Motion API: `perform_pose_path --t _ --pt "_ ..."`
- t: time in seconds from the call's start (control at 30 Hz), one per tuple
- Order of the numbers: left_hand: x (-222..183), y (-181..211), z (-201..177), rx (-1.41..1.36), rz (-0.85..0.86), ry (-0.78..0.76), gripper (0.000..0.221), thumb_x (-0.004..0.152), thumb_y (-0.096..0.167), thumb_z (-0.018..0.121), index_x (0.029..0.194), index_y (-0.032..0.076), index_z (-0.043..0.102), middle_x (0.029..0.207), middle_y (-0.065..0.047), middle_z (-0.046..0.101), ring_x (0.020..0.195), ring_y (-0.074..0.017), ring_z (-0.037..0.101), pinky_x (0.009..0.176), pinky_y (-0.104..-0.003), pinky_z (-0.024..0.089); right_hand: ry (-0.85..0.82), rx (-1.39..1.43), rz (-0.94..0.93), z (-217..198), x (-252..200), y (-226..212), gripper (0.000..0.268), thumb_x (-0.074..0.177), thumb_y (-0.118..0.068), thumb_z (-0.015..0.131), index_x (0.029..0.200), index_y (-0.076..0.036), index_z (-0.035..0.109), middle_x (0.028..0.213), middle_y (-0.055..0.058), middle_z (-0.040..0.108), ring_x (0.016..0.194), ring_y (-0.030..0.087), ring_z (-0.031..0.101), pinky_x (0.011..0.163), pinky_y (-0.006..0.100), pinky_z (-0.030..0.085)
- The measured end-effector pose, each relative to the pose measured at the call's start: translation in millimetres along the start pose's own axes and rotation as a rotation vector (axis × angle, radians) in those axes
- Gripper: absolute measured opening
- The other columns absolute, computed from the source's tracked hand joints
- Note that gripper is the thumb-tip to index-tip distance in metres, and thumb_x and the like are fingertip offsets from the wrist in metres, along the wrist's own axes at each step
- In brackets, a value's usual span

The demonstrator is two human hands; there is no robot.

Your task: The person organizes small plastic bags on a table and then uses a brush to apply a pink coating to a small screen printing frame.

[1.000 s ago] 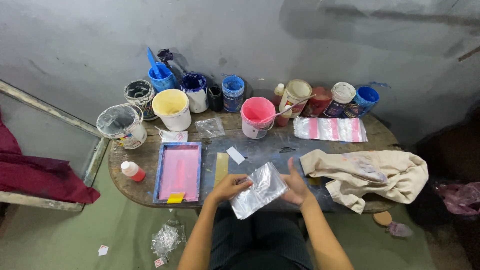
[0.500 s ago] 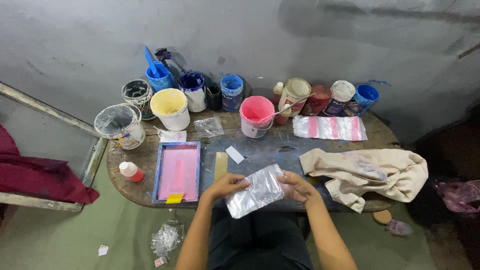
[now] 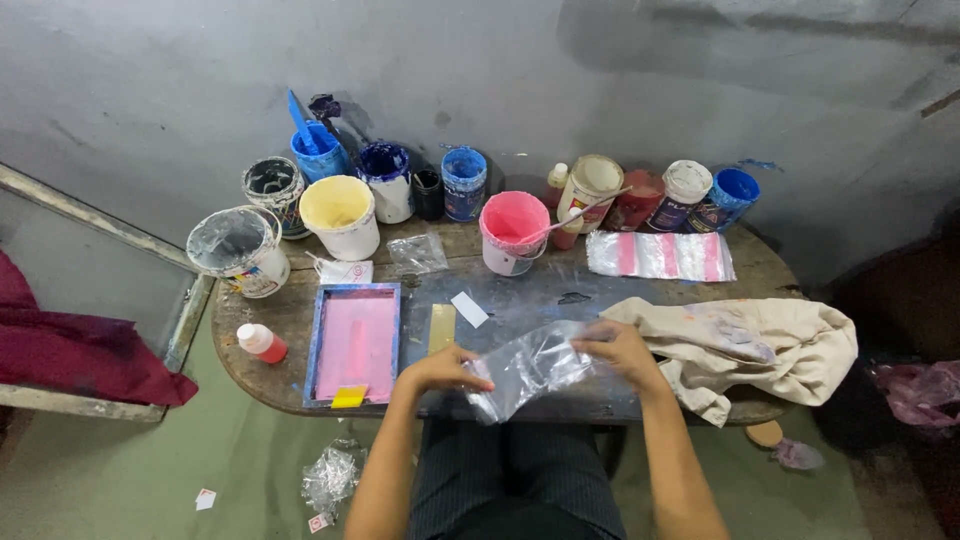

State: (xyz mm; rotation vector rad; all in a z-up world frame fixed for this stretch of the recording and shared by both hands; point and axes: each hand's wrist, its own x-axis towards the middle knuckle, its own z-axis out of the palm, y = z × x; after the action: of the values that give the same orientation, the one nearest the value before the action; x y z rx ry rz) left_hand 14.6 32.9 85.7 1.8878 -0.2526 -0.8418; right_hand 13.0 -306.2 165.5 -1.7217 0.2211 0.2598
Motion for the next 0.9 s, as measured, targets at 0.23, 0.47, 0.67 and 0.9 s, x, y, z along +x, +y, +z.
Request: perform_pose_path --t 0.23,0.47,0.67,0.9 --pt "-9 33 -22 -0.036 0.261 0.258 0.043 0.07 0.026 0.094 0.097 -0.003 0.077 0.125 -0.03 0.067 0.12 -0.0473 0.061 0.105 -0.051 0.045 0.063 0.178 -0.035 -9 17 7 0.027 0.068 -0.002 0.093 0.088 0.001 0.075 0.074 0.006 0.062 0.062 0.012 0.056 0.048 0.026 0.052" --pt "-14 65 -84 0.014 0.177 0.362 0.029 0.07 0.034 0.093 0.091 0.019 0.082 0.078 0.003 0.07 0.074 -0.0123 0.06 0.07 -0.026 0.045 0.19 0.225 -0.023 32 58 17 0.032 0.071 -0.007 0.093 0.098 -0.005 0.075 0.085 0.007 0.071 0.072 0.014 0.064 0.057 0.027 0.056" --pt "24 35 -155 0.32 0.064 0.73 0.048 0.065 0.045 0.092 0.106 0.025 0.077 0.109 -0.004 0.078 0.111 -0.0304 0.07 0.093 -0.042 0.055 0.268 -0.118 -0.143 100 106 30 0.041 0.076 -0.026 0.092 0.109 -0.007 0.077 0.107 0.018 0.075 0.101 0.031 0.069 0.085 0.044 0.055" --pt "59 28 -208 0.714 -0.025 0.972 0.04 0.082 0.025 0.083 0.116 0.022 0.063 0.094 -0.009 0.076 0.094 -0.0327 0.075 0.081 -0.045 0.06 0.318 -0.144 -0.037 181 164 32 0.051 0.077 -0.028 0.087 0.12 -0.004 0.074 0.101 0.017 0.078 0.101 0.031 0.074 0.081 0.043 0.058"
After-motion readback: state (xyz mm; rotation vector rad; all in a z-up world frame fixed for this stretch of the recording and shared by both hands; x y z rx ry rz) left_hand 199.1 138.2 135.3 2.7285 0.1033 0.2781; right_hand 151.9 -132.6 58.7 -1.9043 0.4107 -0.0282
